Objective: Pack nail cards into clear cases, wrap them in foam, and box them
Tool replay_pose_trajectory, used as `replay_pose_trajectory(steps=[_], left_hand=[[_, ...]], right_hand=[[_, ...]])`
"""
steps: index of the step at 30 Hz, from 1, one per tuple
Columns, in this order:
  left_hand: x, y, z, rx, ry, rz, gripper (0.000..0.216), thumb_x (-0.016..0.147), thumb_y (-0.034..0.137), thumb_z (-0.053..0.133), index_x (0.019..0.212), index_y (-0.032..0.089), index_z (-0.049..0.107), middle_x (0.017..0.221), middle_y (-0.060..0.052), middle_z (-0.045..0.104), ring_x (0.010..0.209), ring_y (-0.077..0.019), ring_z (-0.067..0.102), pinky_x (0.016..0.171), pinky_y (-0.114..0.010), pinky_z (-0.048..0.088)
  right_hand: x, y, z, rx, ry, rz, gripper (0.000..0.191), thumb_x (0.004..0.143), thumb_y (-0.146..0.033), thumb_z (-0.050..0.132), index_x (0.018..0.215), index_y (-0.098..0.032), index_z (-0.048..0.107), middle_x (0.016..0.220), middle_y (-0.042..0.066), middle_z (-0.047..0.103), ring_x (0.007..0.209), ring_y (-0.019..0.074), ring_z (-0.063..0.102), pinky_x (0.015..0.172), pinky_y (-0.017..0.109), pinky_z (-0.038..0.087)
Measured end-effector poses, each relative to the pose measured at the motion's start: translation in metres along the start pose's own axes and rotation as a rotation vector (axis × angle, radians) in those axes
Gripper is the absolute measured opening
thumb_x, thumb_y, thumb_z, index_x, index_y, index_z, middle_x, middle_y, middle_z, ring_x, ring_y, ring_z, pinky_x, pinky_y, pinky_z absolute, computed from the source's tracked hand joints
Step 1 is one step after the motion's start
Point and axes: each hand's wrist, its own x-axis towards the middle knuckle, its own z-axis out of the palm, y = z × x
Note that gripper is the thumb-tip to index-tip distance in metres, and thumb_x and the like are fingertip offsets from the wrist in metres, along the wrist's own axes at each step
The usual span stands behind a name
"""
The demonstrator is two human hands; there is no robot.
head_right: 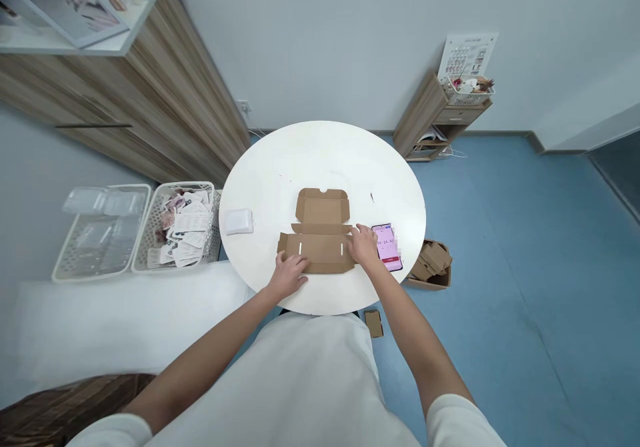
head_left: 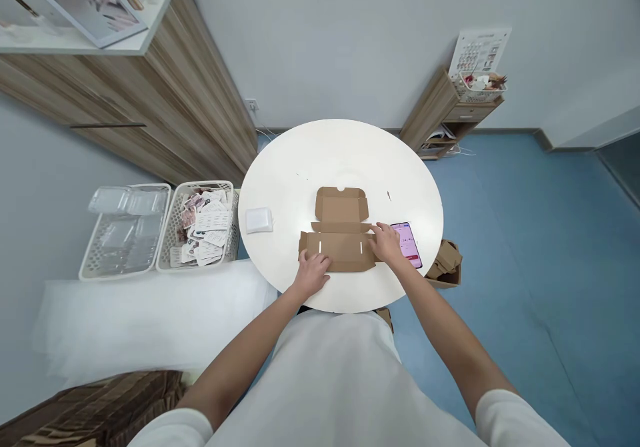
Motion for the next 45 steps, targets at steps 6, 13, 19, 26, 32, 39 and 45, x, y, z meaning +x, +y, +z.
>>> replay_pose_trajectory(steps=[6, 13, 19, 26, 32, 39, 45], left_hand=[[0.006, -0.001, 0.004, -0.001, -0.014, -0.122, 0.026, 0.075, 0.007, 0.042, 0.089, 0.023, 0.056, 0.082, -0.001, 0.059, 0.072, -0.0156, 0.057, 0.100, -0.051, 0.013], [0.009, -0.006, 0.008, 0.110, -0.047, -0.120, 0.044, 0.068, -0.008, 0.029, 0.087, 0.021, 0.056, 0.084, -0.001, 0.059, 0.072, -0.0130, 0.057, 0.102, -0.046, 0.014], [0.008, -0.006, 0.013, 0.117, -0.063, -0.091, 0.048, 0.066, -0.010, 0.028, 0.092, 0.020, 0.055, 0.087, -0.002, 0.058, 0.076, -0.0135, 0.058, 0.099, -0.043, 0.021], [0.012, -0.002, 0.016, 0.070, -0.119, -0.243, 0.054, 0.072, 0.001, 0.039, 0.122, 0.021, 0.038, 0.104, -0.009, 0.053, 0.076, -0.0184, 0.059, 0.073, -0.033, 0.043], [0.023, -0.003, 0.005, 0.201, -0.067, -0.273, 0.091, 0.064, 0.019, 0.061, 0.137, 0.025, 0.008, 0.135, -0.014, 0.030, 0.112, -0.0297, 0.043, 0.086, -0.040, 0.038], [0.036, -0.014, -0.008, 0.359, -0.120, -0.166, 0.118, 0.042, 0.042, 0.075, 0.138, 0.015, 0.010, 0.145, -0.014, 0.008, 0.131, -0.0350, -0.006, 0.103, -0.051, 0.005], [0.039, -0.018, -0.011, 0.357, -0.157, -0.100, 0.116, 0.042, 0.048, 0.073, 0.136, 0.013, 0.018, 0.142, -0.016, 0.019, 0.131, -0.0344, -0.008, 0.103, -0.053, -0.004]], right_hand=[[0.050, -0.007, -0.004, 0.177, -0.163, 0.069, 0.035, 0.076, -0.027, 0.051, 0.111, -0.026, 0.051, 0.115, 0.004, 0.055, 0.105, 0.0205, 0.049, 0.089, 0.038, 0.033], [0.081, -0.006, 0.005, 0.446, -0.269, -0.091, 0.045, 0.070, -0.019, 0.056, 0.115, -0.019, 0.049, 0.118, 0.007, 0.052, 0.104, 0.0156, 0.050, 0.087, 0.027, 0.038], [0.076, -0.015, 0.022, 0.501, -0.233, -0.086, 0.043, 0.074, -0.012, 0.048, 0.116, -0.020, 0.050, 0.113, 0.004, 0.056, 0.100, 0.0130, 0.052, 0.087, 0.028, 0.039], [0.039, -0.015, 0.028, 0.261, -0.105, -0.202, 0.046, 0.075, -0.008, 0.041, 0.117, -0.026, 0.050, 0.110, 0.001, 0.058, 0.098, 0.0159, 0.050, 0.087, 0.031, 0.033], [0.025, -0.006, 0.038, 0.056, -0.050, -0.246, 0.052, 0.074, 0.001, 0.033, 0.112, -0.027, 0.056, 0.093, 0.003, 0.062, 0.087, 0.0178, 0.049, 0.079, 0.030, 0.032], [0.016, -0.008, 0.044, -0.007, -0.011, -0.320, 0.057, 0.069, 0.005, 0.034, 0.112, -0.027, 0.056, 0.091, 0.004, 0.061, 0.086, 0.0183, 0.047, 0.077, 0.029, 0.031], [0.000, -0.016, 0.037, -0.078, 0.054, -0.239, 0.043, 0.079, -0.013, 0.040, 0.117, -0.029, 0.051, 0.116, 0.009, 0.049, 0.108, 0.0258, 0.040, 0.086, 0.039, 0.028]])
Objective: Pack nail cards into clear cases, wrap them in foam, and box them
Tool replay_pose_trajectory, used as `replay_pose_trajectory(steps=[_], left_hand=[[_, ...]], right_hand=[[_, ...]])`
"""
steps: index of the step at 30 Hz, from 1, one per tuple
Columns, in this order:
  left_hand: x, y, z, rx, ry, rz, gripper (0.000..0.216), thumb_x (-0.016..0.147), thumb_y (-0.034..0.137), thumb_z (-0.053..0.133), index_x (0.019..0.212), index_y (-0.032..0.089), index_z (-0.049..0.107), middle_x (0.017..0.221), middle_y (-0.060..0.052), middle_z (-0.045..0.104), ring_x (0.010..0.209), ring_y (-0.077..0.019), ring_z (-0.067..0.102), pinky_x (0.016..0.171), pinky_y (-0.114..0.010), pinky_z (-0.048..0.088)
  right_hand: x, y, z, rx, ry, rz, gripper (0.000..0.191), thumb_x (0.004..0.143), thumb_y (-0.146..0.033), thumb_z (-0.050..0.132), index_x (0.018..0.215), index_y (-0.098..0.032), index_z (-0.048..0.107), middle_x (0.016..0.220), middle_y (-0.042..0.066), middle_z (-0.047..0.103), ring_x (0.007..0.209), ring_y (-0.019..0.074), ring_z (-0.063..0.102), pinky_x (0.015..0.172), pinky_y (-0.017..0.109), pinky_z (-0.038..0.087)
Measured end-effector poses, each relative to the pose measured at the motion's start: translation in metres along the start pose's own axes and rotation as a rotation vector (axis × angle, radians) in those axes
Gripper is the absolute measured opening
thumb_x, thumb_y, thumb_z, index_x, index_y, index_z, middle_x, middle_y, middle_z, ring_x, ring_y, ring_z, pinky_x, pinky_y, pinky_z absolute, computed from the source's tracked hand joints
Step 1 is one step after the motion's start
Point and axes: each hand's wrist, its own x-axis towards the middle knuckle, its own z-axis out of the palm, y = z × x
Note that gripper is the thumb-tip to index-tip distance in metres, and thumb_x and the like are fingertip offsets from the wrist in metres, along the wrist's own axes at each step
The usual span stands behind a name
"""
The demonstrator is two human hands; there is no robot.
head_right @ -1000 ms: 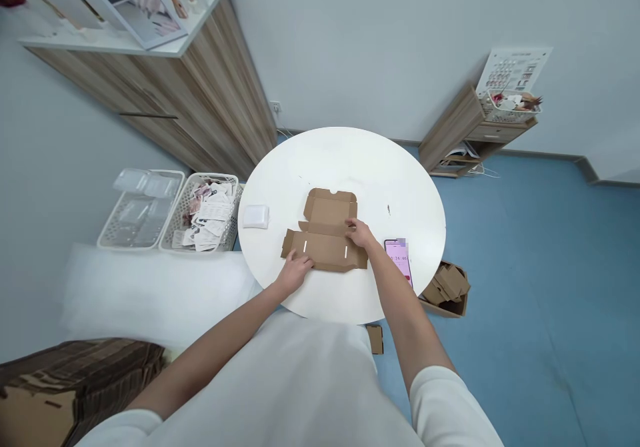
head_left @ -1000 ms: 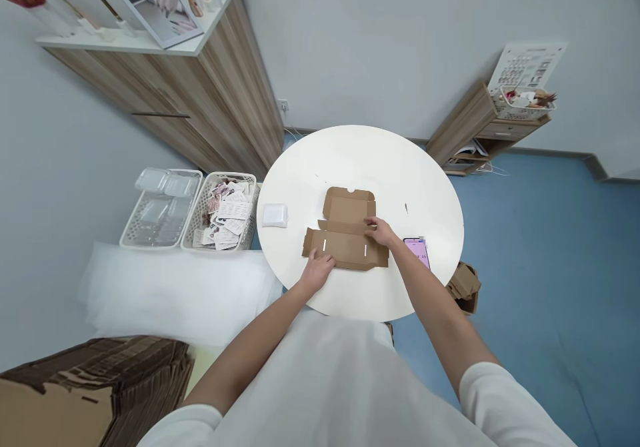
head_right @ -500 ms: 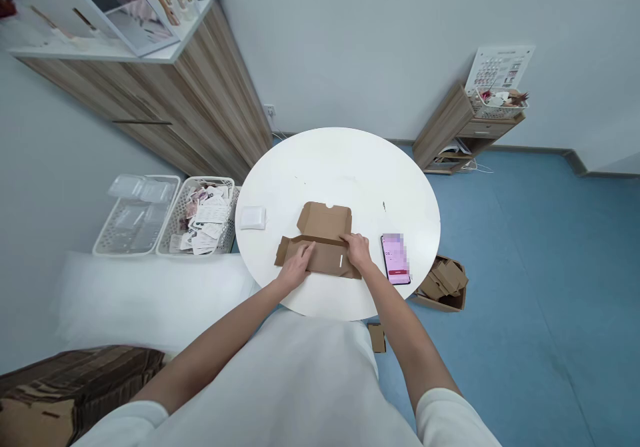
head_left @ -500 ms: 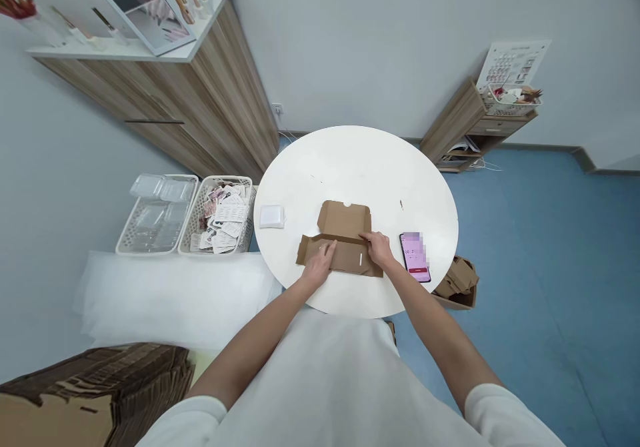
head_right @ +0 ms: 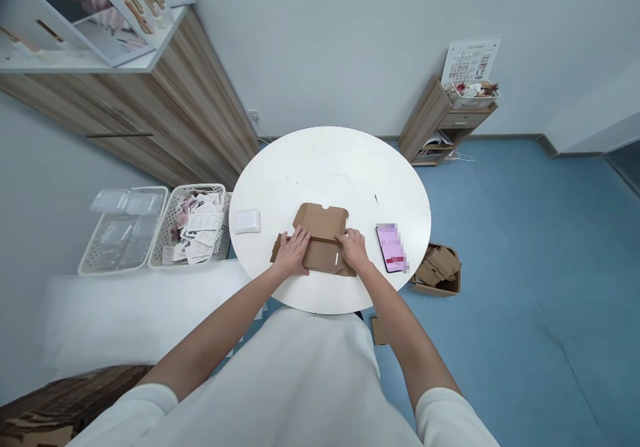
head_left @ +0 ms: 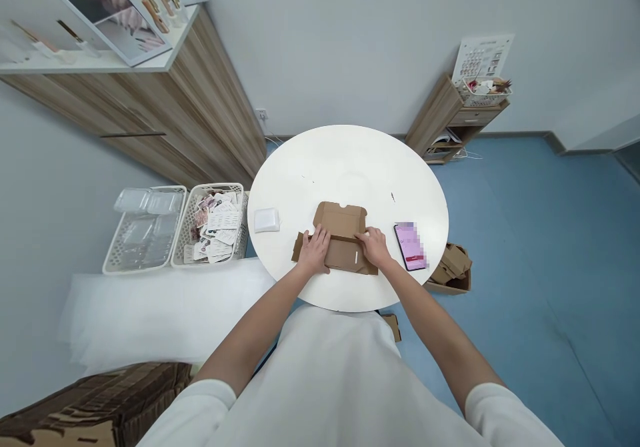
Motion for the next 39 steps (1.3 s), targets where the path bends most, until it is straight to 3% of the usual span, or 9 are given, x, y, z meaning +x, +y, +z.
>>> replay_pose_trajectory(steps=[4, 10, 13, 16, 18, 20, 25, 31, 39], left_hand=[[-0.004, 0.006, 0.003, -0.016, 0.024, -0.019, 0.111, 0.042, 0.047, 0.074, 0.134, 0.012, 0.024, 0.137, -0.018, 0.029, 0.131, -0.0347, -0.002, 0.103, -0.053, -0.005], [-0.013, 0.019, 0.003, -0.079, 0.034, -0.063, 0.113, 0.039, 0.047, 0.075, 0.134, 0.013, 0.024, 0.138, -0.018, 0.026, 0.131, -0.0360, -0.003, 0.102, -0.054, -0.002], [-0.029, 0.013, 0.004, -0.151, 0.056, -0.127, 0.121, 0.036, 0.050, 0.076, 0.136, 0.017, 0.017, 0.143, -0.017, 0.013, 0.130, -0.0374, -0.007, 0.102, -0.055, -0.001], [-0.058, -0.005, 0.017, -0.293, 0.118, -0.349, 0.126, 0.040, 0.051, 0.074, 0.137, 0.018, 0.002, 0.144, -0.018, 0.003, 0.130, -0.0394, -0.002, 0.099, -0.058, 0.009], [-0.079, -0.020, 0.031, -0.457, 0.149, -0.469, 0.123, 0.048, 0.048, 0.072, 0.137, 0.018, -0.008, 0.142, -0.020, 0.010, 0.129, -0.0376, 0.014, 0.096, -0.054, 0.023], [-0.092, -0.032, 0.045, -0.633, 0.151, -0.420, 0.112, 0.061, 0.039, 0.065, 0.135, 0.019, -0.015, 0.137, -0.017, 0.025, 0.121, -0.0303, 0.033, 0.093, -0.046, 0.034], [-0.084, -0.041, 0.049, -0.710, 0.216, -0.250, 0.089, 0.070, 0.026, 0.054, 0.138, 0.022, -0.004, 0.131, -0.013, 0.031, 0.119, -0.0259, 0.036, 0.091, -0.041, 0.039], [-0.057, -0.036, 0.023, -0.671, 0.070, -0.281, 0.081, 0.065, 0.029, 0.061, 0.134, 0.024, 0.020, 0.135, -0.011, 0.019, 0.118, -0.0275, 0.039, 0.090, -0.038, 0.040], [-0.051, -0.030, 0.013, -0.614, 0.019, -0.173, 0.059, 0.066, 0.013, 0.053, 0.123, 0.025, 0.041, 0.132, -0.008, 0.031, 0.113, -0.0236, 0.044, 0.091, -0.036, 0.040]], right_hand=[[-0.015, -0.016, -0.005, -0.060, 0.088, -0.001, 0.058, 0.078, -0.042, 0.046, 0.131, -0.025, 0.031, 0.143, 0.011, 0.016, 0.128, 0.0335, 0.013, 0.095, 0.050, 0.016], [-0.028, -0.033, 0.012, -0.091, -0.174, -0.223, 0.113, 0.054, -0.062, 0.061, 0.138, -0.015, 0.002, 0.145, 0.015, 0.009, 0.132, 0.0307, 0.005, 0.102, 0.046, 0.010], [-0.027, -0.034, 0.020, -0.108, -0.189, -0.188, 0.116, 0.053, -0.058, 0.064, 0.138, -0.015, -0.001, 0.145, 0.014, 0.007, 0.132, 0.0294, 0.004, 0.103, 0.046, 0.009], [-0.025, -0.032, 0.021, -0.094, -0.193, -0.191, 0.116, 0.053, -0.059, 0.063, 0.138, -0.016, -0.003, 0.145, 0.013, 0.006, 0.133, 0.0289, 0.004, 0.103, 0.046, 0.009], [-0.024, -0.030, 0.020, -0.083, -0.192, -0.202, 0.116, 0.053, -0.058, 0.063, 0.138, -0.016, -0.003, 0.145, 0.013, 0.007, 0.133, 0.0291, 0.004, 0.103, 0.046, 0.009], [-0.023, -0.029, 0.019, -0.075, -0.190, -0.213, 0.116, 0.053, -0.057, 0.064, 0.138, -0.016, -0.004, 0.145, 0.013, 0.008, 0.132, 0.0293, 0.004, 0.103, 0.047, 0.010], [-0.025, -0.028, 0.018, -0.073, -0.185, -0.224, 0.114, 0.055, -0.053, 0.064, 0.138, -0.017, -0.004, 0.145, 0.012, 0.009, 0.133, 0.0276, 0.005, 0.103, 0.046, 0.010], [-0.027, -0.028, 0.019, -0.085, -0.185, -0.221, 0.112, 0.056, -0.052, 0.064, 0.138, -0.018, -0.004, 0.145, 0.011, 0.010, 0.133, 0.0266, 0.004, 0.103, 0.045, 0.010], [-0.028, -0.030, 0.019, -0.096, -0.184, -0.217, 0.108, 0.056, -0.050, 0.065, 0.138, -0.021, 0.002, 0.145, 0.011, 0.010, 0.133, 0.0280, 0.006, 0.102, 0.047, 0.011]])
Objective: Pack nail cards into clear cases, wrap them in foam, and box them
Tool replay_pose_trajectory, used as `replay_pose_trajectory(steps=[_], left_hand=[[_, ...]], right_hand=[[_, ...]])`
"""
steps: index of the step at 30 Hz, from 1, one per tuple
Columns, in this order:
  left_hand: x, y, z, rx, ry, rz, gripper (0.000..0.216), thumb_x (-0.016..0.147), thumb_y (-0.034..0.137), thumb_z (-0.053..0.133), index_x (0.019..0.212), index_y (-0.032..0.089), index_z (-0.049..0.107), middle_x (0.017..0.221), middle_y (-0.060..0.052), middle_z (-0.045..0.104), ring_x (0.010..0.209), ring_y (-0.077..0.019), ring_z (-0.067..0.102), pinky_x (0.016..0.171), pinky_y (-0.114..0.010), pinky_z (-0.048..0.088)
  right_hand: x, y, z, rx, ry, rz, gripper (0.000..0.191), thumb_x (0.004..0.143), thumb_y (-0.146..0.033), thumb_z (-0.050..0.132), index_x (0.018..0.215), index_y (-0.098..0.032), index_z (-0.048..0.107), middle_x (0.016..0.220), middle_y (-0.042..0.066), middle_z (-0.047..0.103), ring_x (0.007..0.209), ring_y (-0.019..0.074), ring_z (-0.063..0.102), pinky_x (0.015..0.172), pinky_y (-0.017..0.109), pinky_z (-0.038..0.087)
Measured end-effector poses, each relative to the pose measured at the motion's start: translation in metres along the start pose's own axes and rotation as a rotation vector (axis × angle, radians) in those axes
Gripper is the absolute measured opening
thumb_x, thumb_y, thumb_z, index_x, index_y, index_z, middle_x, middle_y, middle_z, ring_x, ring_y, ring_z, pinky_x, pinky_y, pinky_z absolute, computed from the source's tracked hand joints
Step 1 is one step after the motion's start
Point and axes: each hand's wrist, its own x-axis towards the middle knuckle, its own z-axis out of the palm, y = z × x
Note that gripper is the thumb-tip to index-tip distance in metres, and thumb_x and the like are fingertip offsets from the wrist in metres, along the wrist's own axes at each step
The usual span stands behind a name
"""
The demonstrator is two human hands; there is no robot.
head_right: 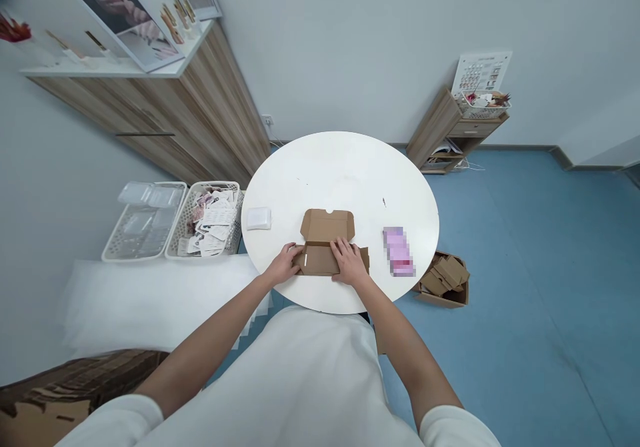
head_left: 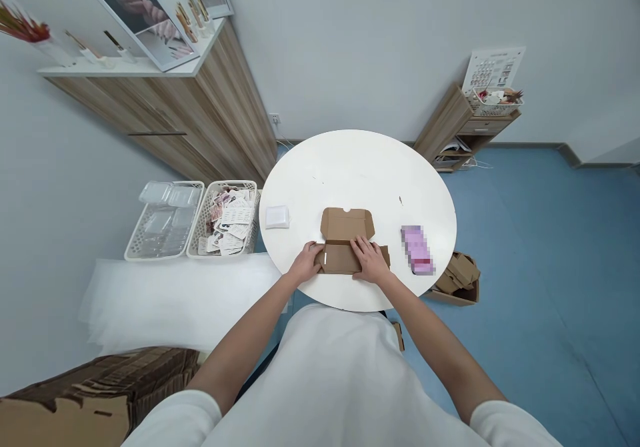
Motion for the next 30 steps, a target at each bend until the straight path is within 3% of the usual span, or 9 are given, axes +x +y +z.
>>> replay_pose_trajectory(steps=[4, 8, 12, 16, 21, 30], left_hand=[[0.000, 0.008, 0.000, -0.091, 0.068, -0.008, 0.065, 0.067, 0.010, 0.048, 0.129, 0.022, 0.033, 0.128, -0.010, 0.037, 0.105, -0.0204, 0.048, 0.088, -0.034, 0.042], [0.000, 0.020, 0.005, -0.280, 0.120, -0.096, 0.073, 0.072, 0.021, 0.052, 0.135, 0.020, 0.015, 0.129, -0.011, 0.038, 0.083, -0.0133, 0.054, 0.074, -0.029, 0.047], [0.003, 0.023, 0.015, -0.390, 0.145, -0.193, 0.069, 0.073, 0.038, 0.056, 0.132, 0.020, 0.024, 0.129, -0.011, 0.040, 0.089, -0.0144, 0.054, 0.072, -0.026, 0.048], [0.008, 0.015, 0.020, -0.360, 0.168, -0.357, 0.053, 0.076, 0.035, 0.053, 0.123, 0.016, 0.038, 0.116, -0.011, 0.054, 0.088, -0.0157, 0.058, 0.073, -0.028, 0.047], [0.017, 0.012, 0.020, -0.261, 0.047, -0.318, 0.031, 0.080, 0.036, 0.047, 0.103, 0.018, 0.056, 0.094, -0.005, 0.066, 0.082, -0.0149, 0.061, 0.070, -0.025, 0.047], [0.034, 0.015, 0.014, 0.018, -0.008, -0.329, 0.023, 0.078, 0.029, 0.042, 0.085, 0.016, 0.060, 0.085, -0.009, 0.066, 0.081, -0.0211, 0.060, 0.063, -0.027, 0.043]], right_hand=[[-0.002, -0.001, 0.000, 0.007, 0.012, -0.005, 0.103, 0.058, -0.048, 0.064, 0.138, -0.021, 0.005, 0.145, 0.011, 0.010, 0.132, 0.0280, 0.008, 0.102, 0.047, 0.012], [-0.003, -0.003, 0.000, 0.022, 0.027, 0.003, 0.102, 0.058, -0.046, 0.065, 0.138, -0.020, 0.007, 0.145, 0.010, 0.011, 0.132, 0.0273, 0.010, 0.102, 0.046, 0.012], [-0.002, -0.004, 0.001, 0.027, 0.042, 0.008, 0.104, 0.056, -0.044, 0.067, 0.138, -0.020, 0.008, 0.145, 0.010, 0.012, 0.132, 0.0268, 0.010, 0.103, 0.045, 0.011], [-0.002, -0.002, 0.003, 0.034, 0.027, 0.007, 0.103, 0.057, -0.045, 0.066, 0.138, -0.020, 0.007, 0.145, 0.009, 0.010, 0.132, 0.0271, 0.007, 0.103, 0.046, 0.011], [-0.004, -0.003, 0.004, 0.035, 0.023, -0.012, 0.101, 0.059, -0.044, 0.064, 0.138, -0.020, 0.006, 0.145, 0.010, 0.012, 0.132, 0.0261, 0.008, 0.103, 0.046, 0.012], [-0.010, -0.006, 0.002, -0.026, -0.025, -0.040, 0.108, 0.055, -0.054, 0.064, 0.138, -0.023, 0.004, 0.146, 0.011, 0.003, 0.132, 0.0312, -0.001, 0.099, 0.058, 0.006]])
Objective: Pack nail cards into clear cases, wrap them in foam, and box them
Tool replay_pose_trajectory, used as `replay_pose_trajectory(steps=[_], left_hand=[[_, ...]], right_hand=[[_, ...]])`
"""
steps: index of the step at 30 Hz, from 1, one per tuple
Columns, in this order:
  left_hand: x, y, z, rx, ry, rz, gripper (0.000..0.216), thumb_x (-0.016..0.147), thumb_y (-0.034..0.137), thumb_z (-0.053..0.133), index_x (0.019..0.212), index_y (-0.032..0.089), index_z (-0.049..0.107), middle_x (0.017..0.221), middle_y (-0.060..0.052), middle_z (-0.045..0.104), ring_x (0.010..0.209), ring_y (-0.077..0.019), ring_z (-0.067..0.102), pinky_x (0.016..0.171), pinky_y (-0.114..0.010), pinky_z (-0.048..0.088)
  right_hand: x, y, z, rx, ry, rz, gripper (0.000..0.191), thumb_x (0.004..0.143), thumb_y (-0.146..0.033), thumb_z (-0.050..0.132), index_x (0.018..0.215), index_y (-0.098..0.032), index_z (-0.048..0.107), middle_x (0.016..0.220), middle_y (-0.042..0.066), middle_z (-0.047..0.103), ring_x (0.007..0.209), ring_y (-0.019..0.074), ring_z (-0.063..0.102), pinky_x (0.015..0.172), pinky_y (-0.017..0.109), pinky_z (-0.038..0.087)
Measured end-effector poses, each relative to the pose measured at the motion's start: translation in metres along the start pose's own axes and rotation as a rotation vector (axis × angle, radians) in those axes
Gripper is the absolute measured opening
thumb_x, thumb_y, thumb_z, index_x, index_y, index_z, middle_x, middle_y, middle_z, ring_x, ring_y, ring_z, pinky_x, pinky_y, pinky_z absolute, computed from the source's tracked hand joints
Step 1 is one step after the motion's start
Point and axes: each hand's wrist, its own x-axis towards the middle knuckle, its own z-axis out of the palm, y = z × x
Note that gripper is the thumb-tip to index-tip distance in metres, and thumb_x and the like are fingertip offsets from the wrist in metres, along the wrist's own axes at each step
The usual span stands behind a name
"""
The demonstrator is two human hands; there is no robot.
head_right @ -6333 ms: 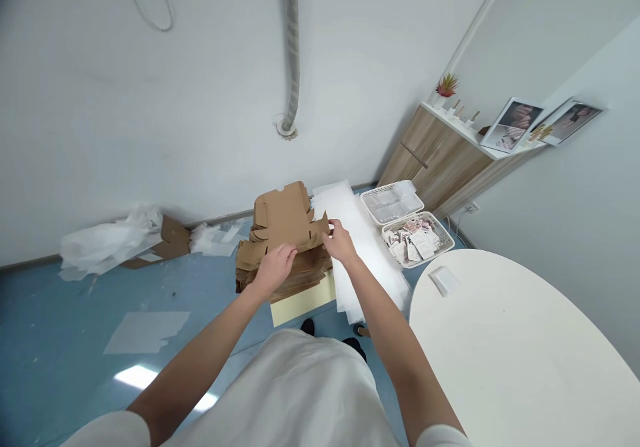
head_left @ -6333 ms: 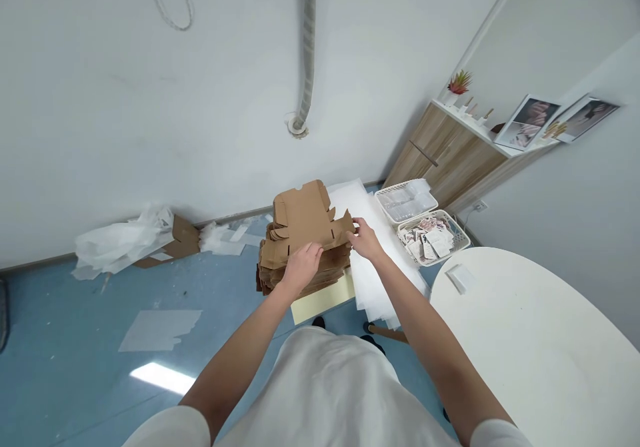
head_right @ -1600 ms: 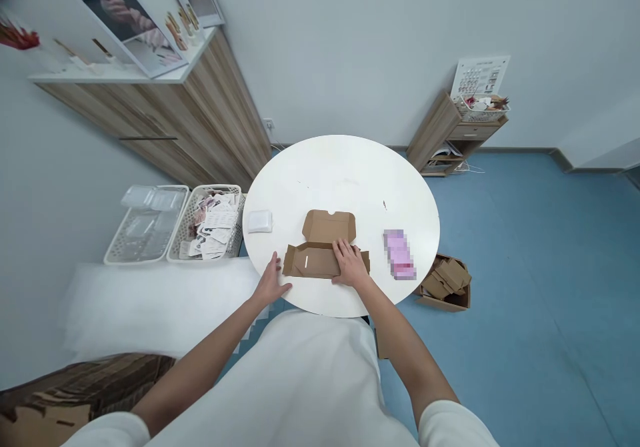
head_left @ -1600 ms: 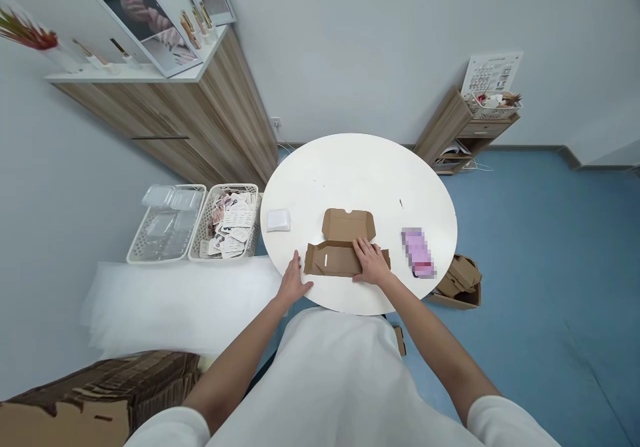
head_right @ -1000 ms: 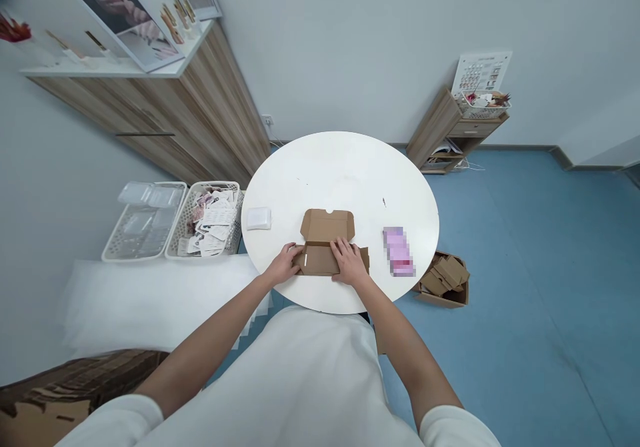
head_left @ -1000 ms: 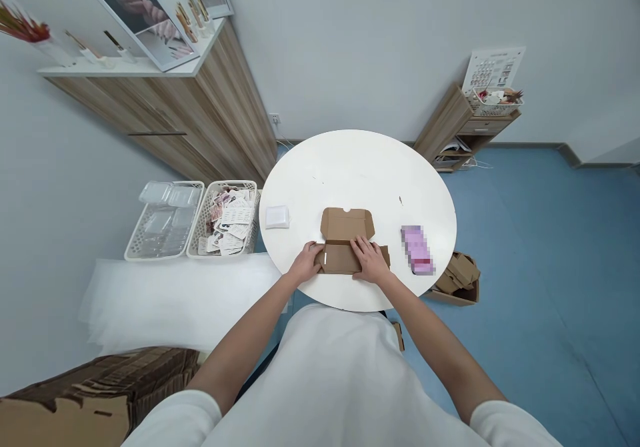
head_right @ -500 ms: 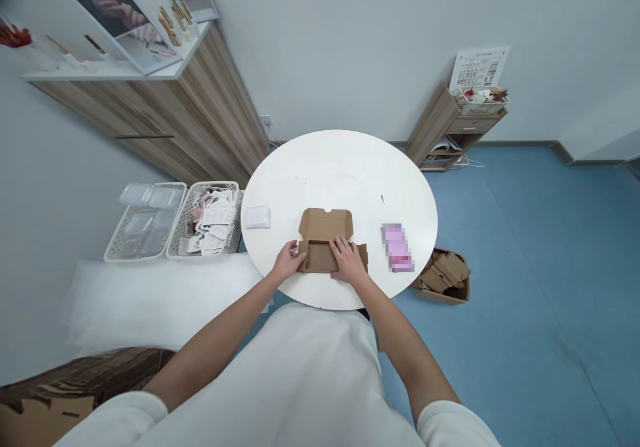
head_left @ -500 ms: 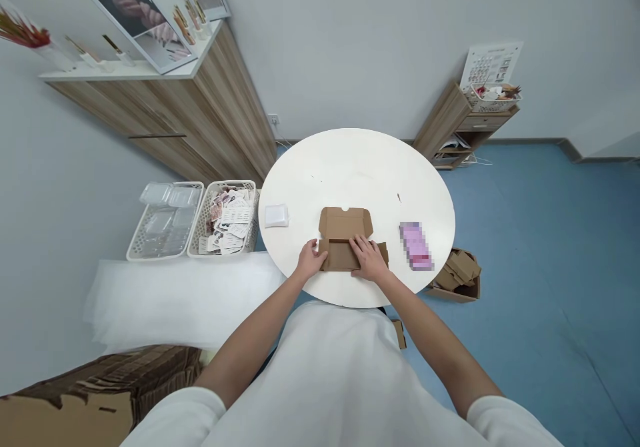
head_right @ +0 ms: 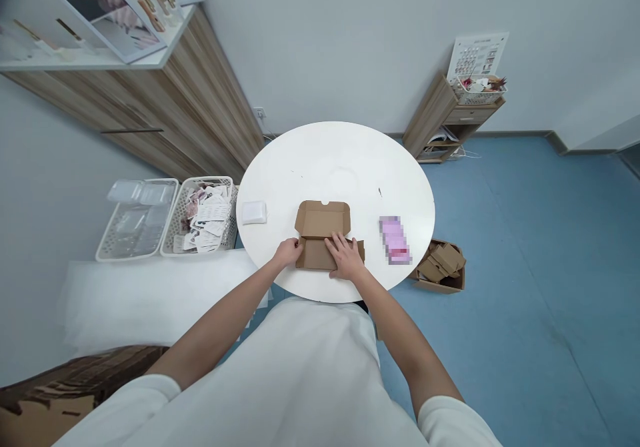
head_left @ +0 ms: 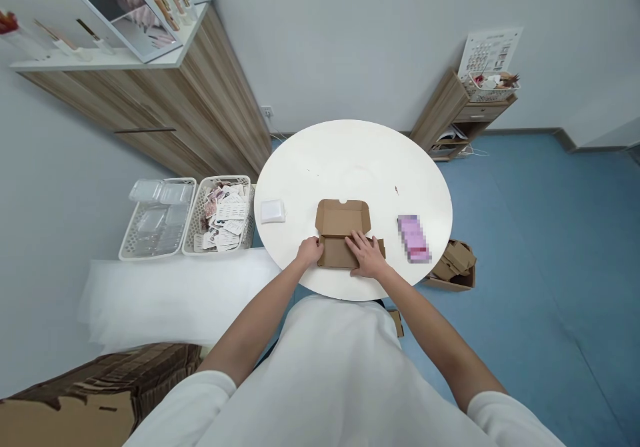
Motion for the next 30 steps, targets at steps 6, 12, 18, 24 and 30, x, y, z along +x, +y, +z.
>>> replay_pose_trajectory(steps=[6, 12, 18, 24, 30], left_hand=[[-0.002, 0.005, 0.002, 0.157, 0.009, -0.009, 0.024, 0.077, 0.026, 0.041, 0.089, 0.014, 0.058, 0.087, -0.013, 0.064, 0.083, -0.0246, 0.060, 0.065, -0.030, 0.043], [-0.002, 0.006, 0.004, 0.183, 0.016, 0.000, 0.023, 0.078, 0.023, 0.040, 0.090, 0.014, 0.058, 0.087, -0.013, 0.063, 0.083, -0.0246, 0.060, 0.065, -0.031, 0.043], [-0.019, -0.001, 0.005, -0.011, 0.033, 0.106, 0.039, 0.081, 0.041, 0.041, 0.110, 0.016, 0.049, 0.094, -0.008, 0.063, 0.082, -0.0186, 0.060, 0.070, -0.028, 0.045], [-0.038, -0.007, 0.016, -0.186, 0.045, 0.291, 0.079, 0.068, 0.038, 0.060, 0.133, 0.018, 0.020, 0.116, -0.012, 0.051, 0.095, -0.0216, 0.055, 0.079, -0.033, 0.044], [-0.029, -0.002, 0.008, 0.058, 0.151, 0.308, 0.096, 0.061, 0.039, 0.066, 0.136, 0.017, 0.010, 0.140, -0.016, 0.021, 0.126, -0.0297, 0.026, 0.096, -0.040, 0.031]], right_hand=[[-0.002, 0.002, 0.000, 0.006, 0.003, 0.001, 0.113, 0.051, -0.057, 0.066, 0.138, -0.020, 0.004, 0.145, 0.014, 0.001, 0.132, 0.0322, -0.001, 0.101, 0.053, 0.010], [-0.002, 0.001, 0.001, 0.021, 0.017, 0.024, 0.110, 0.054, -0.053, 0.065, 0.138, -0.019, 0.002, 0.145, 0.014, 0.003, 0.132, 0.0314, -0.002, 0.101, 0.051, 0.014], [0.008, 0.009, -0.006, -0.016, 0.001, 0.044, 0.109, 0.055, -0.048, 0.066, 0.138, -0.019, 0.001, 0.146, 0.013, 0.002, 0.132, 0.0299, 0.000, 0.101, 0.048, 0.016], [0.023, 0.014, -0.010, -0.056, 0.002, 0.054, 0.110, 0.054, -0.046, 0.067, 0.138, -0.019, 0.001, 0.146, 0.013, -0.002, 0.132, 0.0305, 0.000, 0.100, 0.048, 0.016], [0.026, 0.021, -0.014, -0.067, -0.042, 0.033, 0.115, 0.051, -0.053, 0.067, 0.138, -0.020, -0.001, 0.146, 0.013, -0.004, 0.132, 0.0317, -0.001, 0.100, 0.050, 0.015]])
